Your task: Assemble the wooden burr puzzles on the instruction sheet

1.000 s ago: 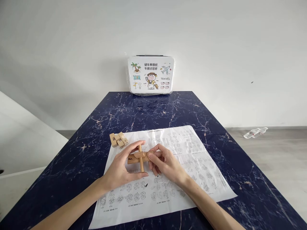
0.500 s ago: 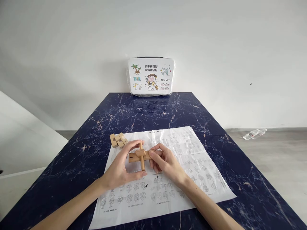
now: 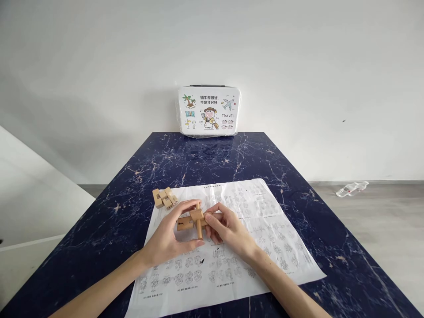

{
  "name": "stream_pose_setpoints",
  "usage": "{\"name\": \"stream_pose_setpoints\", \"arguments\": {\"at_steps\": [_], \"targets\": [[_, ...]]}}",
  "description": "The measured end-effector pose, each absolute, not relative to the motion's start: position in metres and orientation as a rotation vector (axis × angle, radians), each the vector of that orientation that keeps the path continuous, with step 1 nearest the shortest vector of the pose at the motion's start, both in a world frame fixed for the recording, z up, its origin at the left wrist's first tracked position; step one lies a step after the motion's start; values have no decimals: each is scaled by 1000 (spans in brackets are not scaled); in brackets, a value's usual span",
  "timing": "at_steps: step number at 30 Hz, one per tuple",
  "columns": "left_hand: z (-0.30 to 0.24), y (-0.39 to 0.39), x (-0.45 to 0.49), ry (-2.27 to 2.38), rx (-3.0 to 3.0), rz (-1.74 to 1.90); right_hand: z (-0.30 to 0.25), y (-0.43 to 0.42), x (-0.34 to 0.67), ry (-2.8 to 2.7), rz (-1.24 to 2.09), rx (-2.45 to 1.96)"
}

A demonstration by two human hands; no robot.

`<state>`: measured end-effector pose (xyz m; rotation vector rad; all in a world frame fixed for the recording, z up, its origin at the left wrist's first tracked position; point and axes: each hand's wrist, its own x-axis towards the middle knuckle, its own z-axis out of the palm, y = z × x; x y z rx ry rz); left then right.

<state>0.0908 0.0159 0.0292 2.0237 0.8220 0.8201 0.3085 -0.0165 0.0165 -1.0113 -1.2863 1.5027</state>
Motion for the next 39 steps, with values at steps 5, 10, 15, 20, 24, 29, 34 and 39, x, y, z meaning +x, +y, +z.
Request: {"name": "stream_pose_setpoints", "arguments": {"at_steps": [5,10,15,20,24,29,34,39], "targets": [[30,15,90,857,1963,830,18,-18,307,-1285,1480,-1016],[32,14,91,872,1976,835,20,-18,309,-1307,1389,-1134],[32,15,91,827,2031,844,18,-19,309,-1320,1355,-1138],[29,18,89,789,2024,808,17,-20,309,-1333,1346,-1138],[30,18,89,796,2012,820,17,-20,309,-1334,1344,-1138],[33,14,91,778,1938,798,15,-18,308,-1309,1354,-1133],[33,11,92,760,1926,787,15,-18,307,-1288,1354,-1132],[33,13,91,792,2046,875,13,-17,308,-1264,1315,-1145]]}}
